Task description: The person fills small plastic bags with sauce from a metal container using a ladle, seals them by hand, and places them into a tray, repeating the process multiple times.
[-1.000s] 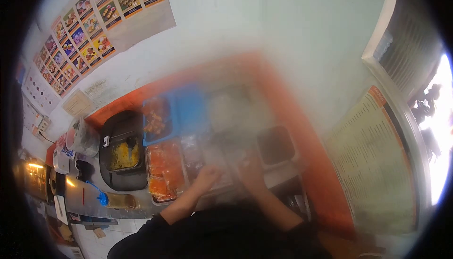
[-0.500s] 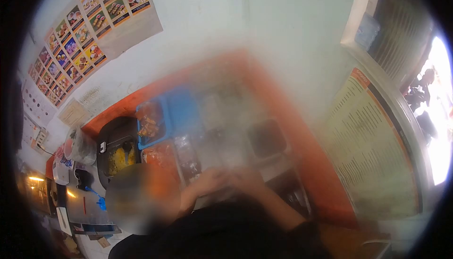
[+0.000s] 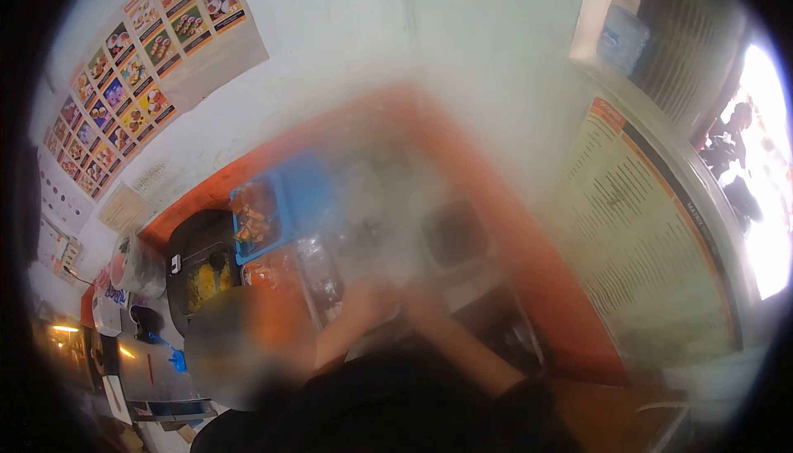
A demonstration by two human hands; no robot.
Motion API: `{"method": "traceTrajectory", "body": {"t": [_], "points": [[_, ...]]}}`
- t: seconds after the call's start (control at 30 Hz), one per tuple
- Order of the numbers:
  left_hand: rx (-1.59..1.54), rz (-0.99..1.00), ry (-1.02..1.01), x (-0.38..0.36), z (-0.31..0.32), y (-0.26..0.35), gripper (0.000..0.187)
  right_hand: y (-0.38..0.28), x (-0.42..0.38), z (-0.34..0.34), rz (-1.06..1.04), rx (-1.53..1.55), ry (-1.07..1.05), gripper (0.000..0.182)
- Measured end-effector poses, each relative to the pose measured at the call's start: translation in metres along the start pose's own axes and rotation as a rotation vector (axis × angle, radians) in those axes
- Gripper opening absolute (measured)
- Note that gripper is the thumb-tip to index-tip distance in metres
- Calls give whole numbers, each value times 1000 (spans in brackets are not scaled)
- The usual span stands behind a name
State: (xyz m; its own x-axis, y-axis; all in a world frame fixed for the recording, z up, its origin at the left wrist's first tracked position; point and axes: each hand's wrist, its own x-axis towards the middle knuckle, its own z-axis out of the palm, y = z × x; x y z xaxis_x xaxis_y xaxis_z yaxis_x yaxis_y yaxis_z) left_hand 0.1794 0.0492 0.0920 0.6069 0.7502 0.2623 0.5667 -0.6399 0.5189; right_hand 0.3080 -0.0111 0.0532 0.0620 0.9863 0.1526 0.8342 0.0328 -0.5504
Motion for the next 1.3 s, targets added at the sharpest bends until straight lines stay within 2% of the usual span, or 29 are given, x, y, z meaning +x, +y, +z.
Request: {"method": "traceTrajectory", "body": {"t": [0.03, 0.1, 0.13, 0.2, 0.23, 0.3, 0.43, 0.5, 0.53, 0.57, 0.6, 0.63, 0.67, 0.7, 0.73, 0.77, 0.83, 0.87, 0.93, 0.97, 1.03, 1.07, 1.13, 1.17, 1.23, 1.27, 1.3], "points": [[-1, 4, -4, 0, -1, 3, 17, -2, -1, -5, 5, 0, 2, 30], [-21, -59, -173, 1, -5, 11, 16, -9, 1, -28, 16, 92, 90, 24], [-23, -56, -175, 2, -6, 12, 16, -10, 2, -36, 20, 91, 92, 24], [-262, 167, -5, 3, -12, 15, 33, -10, 1, -50, 50, 129, 4, 26], [-263, 171, -10, 5, -18, 17, 33, -14, 0, -55, 55, 130, 8, 26], [44, 352, 23, 4, -30, 25, 51, -21, -3, -60, 22, 129, 81, 25], [49, 391, -59, 6, 1, 1, 54, 6, -9, -35, -65, 101, 61, 23], [-108, 205, -186, 6, 13, -13, 56, 21, -9, -46, -147, 247, 144, 20], [-110, 205, -187, 6, 11, -14, 56, 28, -8, -51, -37, 389, 373, 19], [-248, 130, -163, 5, 8, -15, 57, 37, -7, -56, 74, 528, 601, 19], [-385, 54, -137, 5, 5, -16, 59, 54, -5, -58, 268, 543, 786, 17], [-385, 53, -136, 4, 4, -16, 59, 73, -2, -56, 466, 552, 970, 16], [-510, -49, -120, 3, 2, -15, 60, 92, -3, -48, 468, 552, 971, 16], [-634, -149, -104, 2, 2, -15, 62, 110, -6, -39, 590, 572, 898, 16], [-635, -143, -105, 2, 5, -17, 62, 114, -6, -38, 708, 590, 824, 16], [-660, -145, -83, 2, 10, -20, 65, 117, -9, -33, 706, 590, 827, 16], [-684, -151, -62, 3, 12, -22, 69, 105, -11, -32, 609, 114, 710, 14], [-704, -152, -52, 3, 13, -23, 71, 108, -11, -30, 610, 115, 710, 14], [-722, -152, -41, 5, 13, -23, 73, 107, -7, -31, 397, -27, 844, 14], [-708, -166, -49, 6, 12, -23, 73, 105, -9, -33, 396, -26, 845, 14], [-696, -181, -55, 6, 13, -23, 72, 77, -8, -57, 382, 209, 809, 11], [-706, -172, -56, 6, 13, -23, 70, 79, -8, -55, 380, 208, 809, 11], [-716, -164, -56, 7, 13, -21, 69, 89, -9, -38, 177, 118, 725, 13], [-695, -171, -56, 8, 10, -18, 68, 96, -9, -22, 176, 118, 726, 13], [-674, -179, -56, 8, 10, -16, 67, 99, -7, 5, 503, 833, 569, 16], [-694, -202, -61, 8, 11, -17, 67, 98, -6, 10, 502, 832, 569, 16], [-715, -224, -66, 9, 12, -18, 66, 90, -3, 12, 541, 978, 580, 17]]}}
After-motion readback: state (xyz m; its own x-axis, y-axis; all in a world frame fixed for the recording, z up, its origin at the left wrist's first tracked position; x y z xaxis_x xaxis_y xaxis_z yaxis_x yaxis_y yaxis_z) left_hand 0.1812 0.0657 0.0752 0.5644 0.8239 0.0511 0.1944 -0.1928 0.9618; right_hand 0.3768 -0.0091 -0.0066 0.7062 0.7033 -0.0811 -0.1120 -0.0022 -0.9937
